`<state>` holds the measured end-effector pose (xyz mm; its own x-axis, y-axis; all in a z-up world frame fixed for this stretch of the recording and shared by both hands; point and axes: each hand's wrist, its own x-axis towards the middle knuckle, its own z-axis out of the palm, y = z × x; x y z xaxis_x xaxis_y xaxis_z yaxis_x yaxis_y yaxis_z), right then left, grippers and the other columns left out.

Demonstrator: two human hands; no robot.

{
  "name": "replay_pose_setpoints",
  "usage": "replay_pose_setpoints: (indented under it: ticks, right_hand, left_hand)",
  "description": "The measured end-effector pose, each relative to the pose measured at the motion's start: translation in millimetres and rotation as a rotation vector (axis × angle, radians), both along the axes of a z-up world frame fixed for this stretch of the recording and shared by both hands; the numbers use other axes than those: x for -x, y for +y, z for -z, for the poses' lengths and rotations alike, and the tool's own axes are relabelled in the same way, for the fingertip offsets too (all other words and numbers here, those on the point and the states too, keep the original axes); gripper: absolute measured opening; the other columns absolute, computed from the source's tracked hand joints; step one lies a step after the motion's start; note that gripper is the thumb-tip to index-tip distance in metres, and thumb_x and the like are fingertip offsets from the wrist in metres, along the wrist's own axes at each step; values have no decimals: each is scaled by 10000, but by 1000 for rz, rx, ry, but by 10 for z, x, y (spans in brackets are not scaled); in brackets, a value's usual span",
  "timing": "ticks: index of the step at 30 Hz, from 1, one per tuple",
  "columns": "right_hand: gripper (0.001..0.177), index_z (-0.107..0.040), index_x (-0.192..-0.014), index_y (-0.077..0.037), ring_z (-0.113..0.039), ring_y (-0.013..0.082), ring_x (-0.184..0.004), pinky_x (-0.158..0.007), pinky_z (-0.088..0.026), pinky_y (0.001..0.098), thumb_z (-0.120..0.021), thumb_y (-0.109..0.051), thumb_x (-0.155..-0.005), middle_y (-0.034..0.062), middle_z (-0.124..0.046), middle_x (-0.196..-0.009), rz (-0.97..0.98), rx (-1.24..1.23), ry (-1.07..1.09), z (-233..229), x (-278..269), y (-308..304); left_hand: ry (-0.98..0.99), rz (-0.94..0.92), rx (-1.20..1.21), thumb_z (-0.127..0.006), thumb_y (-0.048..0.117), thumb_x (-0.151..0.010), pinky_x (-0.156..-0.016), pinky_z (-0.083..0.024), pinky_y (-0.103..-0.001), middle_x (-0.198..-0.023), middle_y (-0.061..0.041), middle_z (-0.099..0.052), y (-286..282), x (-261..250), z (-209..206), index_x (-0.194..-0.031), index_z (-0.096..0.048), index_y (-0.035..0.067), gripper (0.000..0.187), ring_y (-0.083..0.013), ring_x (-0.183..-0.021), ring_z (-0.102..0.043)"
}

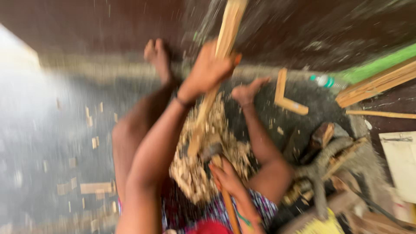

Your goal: The person sits on the floor and uses a hammer and chisel to carve a piece of wood. They repeatedly strike the chisel to remove wood shavings, shaping the wood piece.

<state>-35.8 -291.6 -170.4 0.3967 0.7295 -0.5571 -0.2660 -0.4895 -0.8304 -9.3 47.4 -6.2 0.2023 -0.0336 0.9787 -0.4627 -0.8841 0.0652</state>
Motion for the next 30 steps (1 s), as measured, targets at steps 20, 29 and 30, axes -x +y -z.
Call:
replay_pose_setpoints:
  ticks: [20,29,30]
  right_hand:
    - [166,-481,-1051,-69,-492,78,-479,-413,-439,236,-591,-190,-1019,2,-504,-720,-117,-177,49,-1182,-313,601]
    - [271,-504,-1202,-42,-466,90,-491,-418,-422,259,-572,-178,-979,28,-498,-750,68,-278,13,-1909,-521,252]
    - [301,-506,-1221,-21,-451,87,-494,-411,-406,257,-585,-173,-974,30,-493,-754,107,-304,0,-2042,-509,175]
  left_hand:
    - [475,755,997,-600,125,-876,-480,-479,-275,-746,25,-648,-373,-150,11,-936,-628,32,114,-60,-563,-578]
    - [543,867,1018,-616,117,-895,-471,-400,-270,-656,30,-553,-412,5,-123,-854,-612,31,95,-65,-544,-506]
    - [546,866,1048,-598,114,-888,-461,-396,-270,-643,30,-552,-397,45,-95,-848,-618,34,92,-66,-528,-502]
